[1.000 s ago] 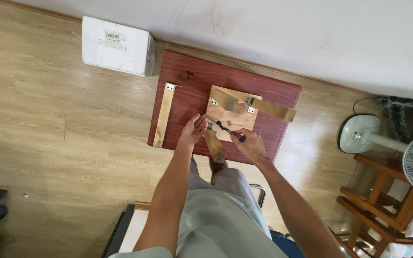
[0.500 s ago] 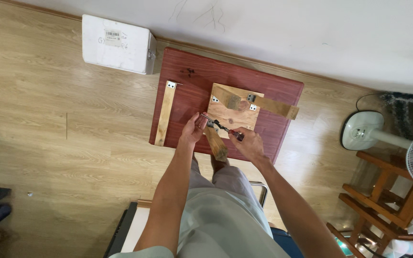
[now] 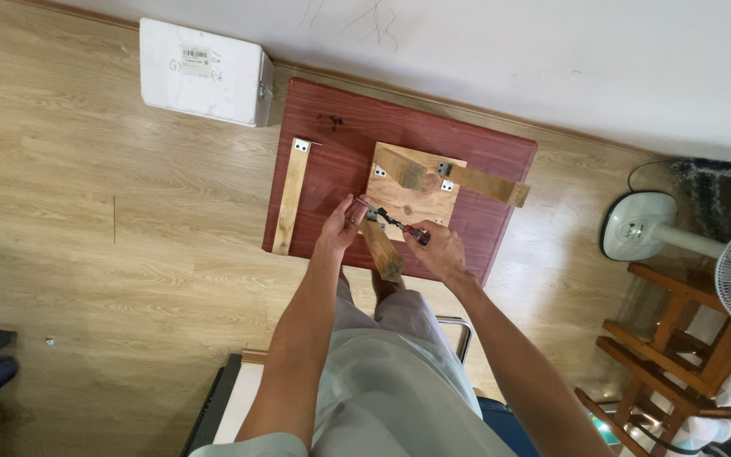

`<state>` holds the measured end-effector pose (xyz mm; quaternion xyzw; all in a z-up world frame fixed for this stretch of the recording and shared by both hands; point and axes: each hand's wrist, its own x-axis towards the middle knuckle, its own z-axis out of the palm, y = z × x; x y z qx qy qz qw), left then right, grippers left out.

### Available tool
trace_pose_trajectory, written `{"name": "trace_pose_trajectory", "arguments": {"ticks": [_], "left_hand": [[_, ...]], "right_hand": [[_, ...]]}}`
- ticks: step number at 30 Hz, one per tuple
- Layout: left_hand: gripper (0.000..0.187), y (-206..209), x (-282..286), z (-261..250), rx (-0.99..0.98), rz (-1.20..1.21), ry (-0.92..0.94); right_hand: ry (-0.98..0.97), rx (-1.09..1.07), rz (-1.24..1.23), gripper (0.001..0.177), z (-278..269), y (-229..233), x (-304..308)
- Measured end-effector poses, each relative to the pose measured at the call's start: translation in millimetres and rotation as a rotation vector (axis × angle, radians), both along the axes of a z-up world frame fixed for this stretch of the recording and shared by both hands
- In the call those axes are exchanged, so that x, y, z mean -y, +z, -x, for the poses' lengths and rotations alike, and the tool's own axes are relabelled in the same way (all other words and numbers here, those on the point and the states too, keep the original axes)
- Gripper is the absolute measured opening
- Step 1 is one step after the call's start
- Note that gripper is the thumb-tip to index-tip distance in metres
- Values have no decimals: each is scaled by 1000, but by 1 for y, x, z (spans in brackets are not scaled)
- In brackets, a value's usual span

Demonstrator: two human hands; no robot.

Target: The person assembles a small wooden stool by attaching legs to a square wooden base using metal brackets and screws. They repeatedly pick up screws, align the brackets, and tighten the screws with a screwdriver.

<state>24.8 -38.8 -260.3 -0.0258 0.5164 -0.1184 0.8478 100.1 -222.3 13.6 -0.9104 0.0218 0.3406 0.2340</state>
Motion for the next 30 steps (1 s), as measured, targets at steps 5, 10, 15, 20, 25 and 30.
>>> {"name": "trace_pose_trajectory", "arguments": {"ticks": [5,10,15,20,25,30], "left_hand": [[28,-2,0,0,62,-134,-119],[18,1,5,4,8,-367,-393],[22,1,15,12,104,-682,-693],[23,-6,22,17,366,-832,-739],[26,-19,28,20,360,-750,-843],[26,-29,31,22,402,-762,-828]], "right_hand": [[-24,-39,50,29,4,0,1],[61,-3,26,29,1,4,5],[184,-91,66,29,-6,5,4],[370,-97,95,27,-11,-4,-2],[363,-168,84,26,-8,-13,-6],[406,-152,78,23,-4,-15,-5]]}}
